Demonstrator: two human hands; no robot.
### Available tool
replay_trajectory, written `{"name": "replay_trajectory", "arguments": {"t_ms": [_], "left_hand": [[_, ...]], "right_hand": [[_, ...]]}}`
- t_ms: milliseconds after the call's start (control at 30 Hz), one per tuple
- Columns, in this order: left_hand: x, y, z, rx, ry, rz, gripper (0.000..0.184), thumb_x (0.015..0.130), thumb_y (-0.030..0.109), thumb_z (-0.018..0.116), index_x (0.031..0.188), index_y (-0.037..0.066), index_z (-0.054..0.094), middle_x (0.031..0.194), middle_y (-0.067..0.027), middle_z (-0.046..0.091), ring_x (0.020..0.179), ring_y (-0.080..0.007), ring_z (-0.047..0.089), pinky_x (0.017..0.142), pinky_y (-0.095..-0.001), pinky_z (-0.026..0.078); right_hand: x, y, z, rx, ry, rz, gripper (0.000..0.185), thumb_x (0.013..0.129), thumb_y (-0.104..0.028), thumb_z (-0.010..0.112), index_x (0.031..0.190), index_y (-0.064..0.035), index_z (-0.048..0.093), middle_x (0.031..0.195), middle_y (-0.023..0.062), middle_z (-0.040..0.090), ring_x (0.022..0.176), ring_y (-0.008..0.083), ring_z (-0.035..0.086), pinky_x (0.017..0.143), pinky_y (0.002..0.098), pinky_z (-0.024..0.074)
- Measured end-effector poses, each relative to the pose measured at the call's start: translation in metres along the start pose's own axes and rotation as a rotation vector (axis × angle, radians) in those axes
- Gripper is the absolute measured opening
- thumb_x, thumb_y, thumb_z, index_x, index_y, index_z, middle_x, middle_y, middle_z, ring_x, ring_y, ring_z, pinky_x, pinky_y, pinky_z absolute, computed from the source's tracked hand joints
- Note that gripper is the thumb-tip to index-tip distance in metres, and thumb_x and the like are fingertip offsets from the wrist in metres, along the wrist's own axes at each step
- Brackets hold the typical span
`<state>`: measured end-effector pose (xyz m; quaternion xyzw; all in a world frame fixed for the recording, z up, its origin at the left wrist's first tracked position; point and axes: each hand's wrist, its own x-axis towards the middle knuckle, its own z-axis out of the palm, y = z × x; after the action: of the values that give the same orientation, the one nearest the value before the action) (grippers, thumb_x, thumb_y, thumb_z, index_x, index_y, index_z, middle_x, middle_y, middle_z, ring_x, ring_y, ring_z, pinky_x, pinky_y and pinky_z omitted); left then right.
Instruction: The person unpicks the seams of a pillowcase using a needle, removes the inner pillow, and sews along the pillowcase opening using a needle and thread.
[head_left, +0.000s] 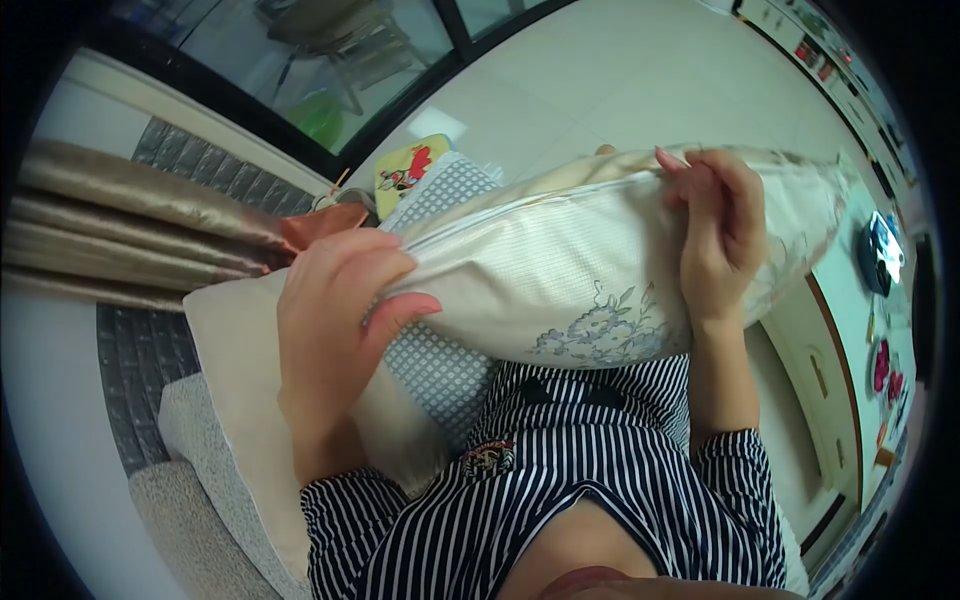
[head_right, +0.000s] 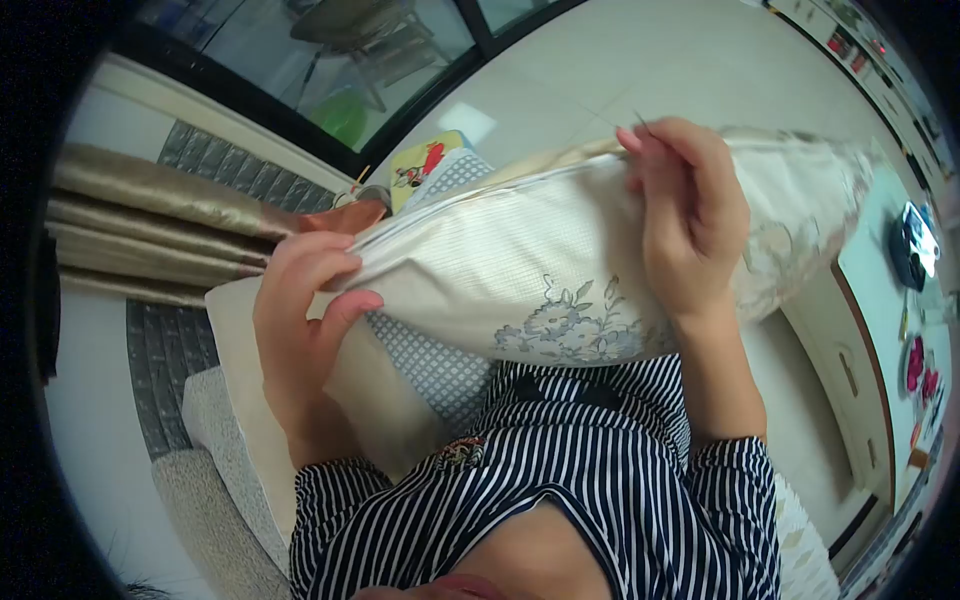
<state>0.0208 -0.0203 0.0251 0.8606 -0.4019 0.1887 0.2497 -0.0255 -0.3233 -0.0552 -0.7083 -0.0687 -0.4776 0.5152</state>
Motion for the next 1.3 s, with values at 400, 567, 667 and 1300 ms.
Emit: {"name": "replay_trajectory", "arguments": {"t_ms": [400,567,667,1300], "left_hand": [[0.009,-0.025,-0.028,-0.048,-0.187,0.039,0.023,0.075,0.015,0.081,0.092,0.003,0.069,0.108,-0.01,0.068,0.103,-0.0275,0.061,0.091,-0.0373,0.046],[0.01,-0.015,-0.015,-0.041,-0.189,0.068,0.021,0.075,0.013,0.079,0.09,0.004,0.069,0.102,-0.0086,0.068,0.1,-0.0277,0.061,0.089,-0.0386,0.046],[0.006,-0.005,-0.007,0.072,-0.055,0.032,0.016,0.077,0.012,0.078,0.089,0.005,0.069,0.096,-0.0064,0.069,0.097,-0.0259,0.061,0.091,-0.0375,0.043],[0.011,0.023,0.019,-0.28,0.013,-0.375,0.02,0.087,0.007,0.072,0.107,0.006,0.072,0.092,-0.0003,0.057,0.065,-0.0078,0.044,0.058,-0.0215,0.037]], "right_hand": [[-0.02,-0.02,-0.011,0.002,-0.022,0.04,0.012,0.102,0.001,0.054,0.113,0.0042,0.057,0.108,0.0142,0.069,0.075,0.0093,0.056,0.07,0.0216,0.0477],[-0.018,-0.022,-0.011,-0.026,-0.03,0.005,0.014,0.102,0.001,0.054,0.115,0.0047,0.056,0.109,0.0143,0.067,0.079,0.0104,0.059,0.073,0.0221,0.0488],[-0.017,-0.026,-0.012,-0.037,-0.036,-0.04,0.017,0.101,0.004,0.053,0.118,0.0053,0.055,0.11,0.0145,0.067,0.083,0.0129,0.062,0.076,0.0235,0.0503],[-0.011,-0.068,0.025,-0.349,-0.363,-0.07,0.024,0.078,0.005,0.075,0.101,-0.0015,0.071,0.093,0.0091,0.058,0.08,0.02,0.059,0.067,0.0287,0.0497]]}}
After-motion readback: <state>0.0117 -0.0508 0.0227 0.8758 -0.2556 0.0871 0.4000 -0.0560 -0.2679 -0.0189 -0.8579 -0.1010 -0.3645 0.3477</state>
